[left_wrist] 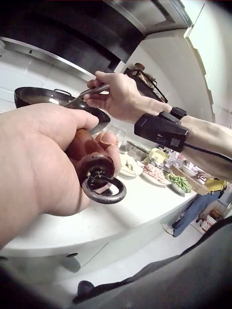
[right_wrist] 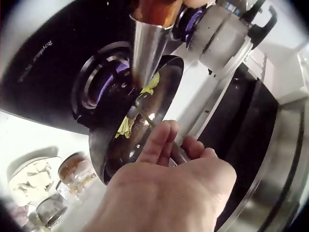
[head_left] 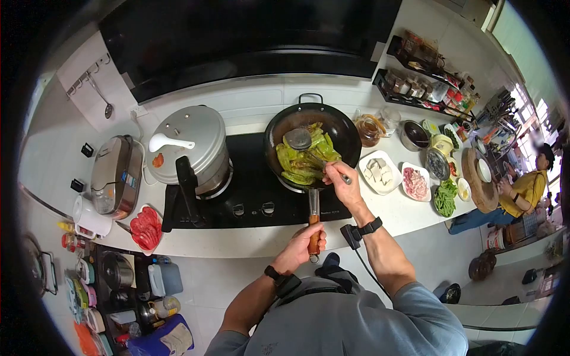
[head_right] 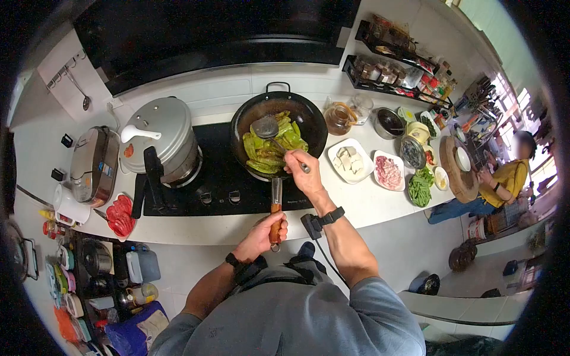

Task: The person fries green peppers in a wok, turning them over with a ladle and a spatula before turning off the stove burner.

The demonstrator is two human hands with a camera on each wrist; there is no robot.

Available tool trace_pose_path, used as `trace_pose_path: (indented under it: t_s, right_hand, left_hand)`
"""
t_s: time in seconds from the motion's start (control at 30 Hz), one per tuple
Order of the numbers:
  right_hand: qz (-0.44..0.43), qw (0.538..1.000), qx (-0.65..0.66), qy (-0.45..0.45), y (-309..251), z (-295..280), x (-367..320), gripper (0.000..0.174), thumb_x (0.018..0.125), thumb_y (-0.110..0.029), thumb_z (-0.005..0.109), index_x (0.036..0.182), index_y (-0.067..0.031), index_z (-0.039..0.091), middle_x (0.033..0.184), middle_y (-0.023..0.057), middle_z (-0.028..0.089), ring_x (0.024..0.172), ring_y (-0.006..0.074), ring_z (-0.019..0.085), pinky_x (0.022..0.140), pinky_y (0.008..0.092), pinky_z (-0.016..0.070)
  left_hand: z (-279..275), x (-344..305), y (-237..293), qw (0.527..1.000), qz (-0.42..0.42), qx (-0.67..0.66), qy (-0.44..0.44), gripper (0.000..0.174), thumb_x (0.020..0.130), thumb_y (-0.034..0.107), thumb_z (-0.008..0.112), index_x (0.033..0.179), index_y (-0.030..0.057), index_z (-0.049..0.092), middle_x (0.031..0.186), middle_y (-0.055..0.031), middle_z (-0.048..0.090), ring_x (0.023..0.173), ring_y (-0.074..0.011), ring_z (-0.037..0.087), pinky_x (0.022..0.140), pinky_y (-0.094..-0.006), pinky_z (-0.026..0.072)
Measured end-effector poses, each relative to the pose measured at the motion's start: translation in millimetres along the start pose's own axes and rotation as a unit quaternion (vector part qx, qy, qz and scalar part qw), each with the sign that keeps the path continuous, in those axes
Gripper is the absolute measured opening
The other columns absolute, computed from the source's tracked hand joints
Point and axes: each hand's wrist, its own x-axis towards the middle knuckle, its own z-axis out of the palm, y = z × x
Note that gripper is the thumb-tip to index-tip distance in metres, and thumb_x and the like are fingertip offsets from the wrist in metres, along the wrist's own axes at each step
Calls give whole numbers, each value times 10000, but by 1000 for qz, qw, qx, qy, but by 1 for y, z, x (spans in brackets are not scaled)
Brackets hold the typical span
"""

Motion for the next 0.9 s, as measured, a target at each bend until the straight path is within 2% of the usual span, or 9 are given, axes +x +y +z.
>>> trace_pose_path:
  t_s: [0.07,0.3,0.37,0.4,0.5,0.7,0.77,0.8,0.9]
  right_hand:
    - [-12,1000,0,0,1,1,-2,241,1042,-152,642,941,63,683,932,78,684,726,131,663,645,264,530]
    - [-58,997,-36,-32,-4,-2,3,253,1048,-166,634,943,60,678,935,87,682,772,145,662,692,285,536]
    - [22,997,68,9,-23,-2,1,262,1053,-174,633,958,63,691,958,87,692,814,155,682,724,290,564]
    - [22,998,62,-8,-23,-5,-3,309,1074,-219,605,950,52,686,1022,95,684,853,186,702,781,314,596]
    - [37,997,52,-40,-14,-4,-15,308,1072,-225,611,970,55,687,1022,101,686,851,188,705,778,314,597]
    - [62,995,74,-8,-31,-7,-17,307,1070,-219,608,982,63,693,1035,121,703,845,196,716,769,320,613]
    - [44,995,85,-25,-38,-10,-30,292,1074,-202,601,993,56,713,1017,95,709,843,166,706,763,298,591]
    - [71,994,83,-28,-35,-11,-34,279,1072,-191,605,995,58,707,1014,94,706,838,165,704,762,298,592]
    - [46,995,75,-35,-33,-13,-40,263,1067,-175,610,992,60,700,1025,96,696,833,164,699,763,297,593]
  left_hand:
    - [-4,2,-2,1000,-1,-17,-6,204,1019,289,686,1006,105,598,811,-26,627,656,-157,594,606,-314,501]
    - [-1,1,-1,1000,-11,-15,-2,198,1024,283,678,1011,105,592,817,-25,620,665,-151,591,606,-313,498]
    - [-1,0,0,1000,-6,-9,2,196,1025,283,676,1016,106,590,817,-23,617,668,-150,590,606,-312,494]
    - [1,-2,1,1000,-6,-10,2,196,1025,283,676,1016,106,590,817,-23,617,668,-150,590,606,-312,494]
    - [2,-3,1,1000,-9,3,10,200,1041,293,645,1013,104,586,826,-17,593,671,-139,568,608,-295,481]
    - [2,0,3,1000,-14,-4,6,203,1040,290,650,1008,101,583,819,-15,592,679,-135,568,614,-293,484]
    - [3,-1,2,1000,-8,2,14,195,1040,279,648,1005,99,582,815,-13,590,677,-132,568,619,-292,488]
    - [4,0,3,1000,-11,2,12,195,1040,279,648,1005,99,582,815,-13,590,677,-132,568,619,-292,488]
    - [8,-1,5,1000,-4,3,22,197,1037,279,652,996,101,577,810,-12,587,673,-129,566,612,-287,487]
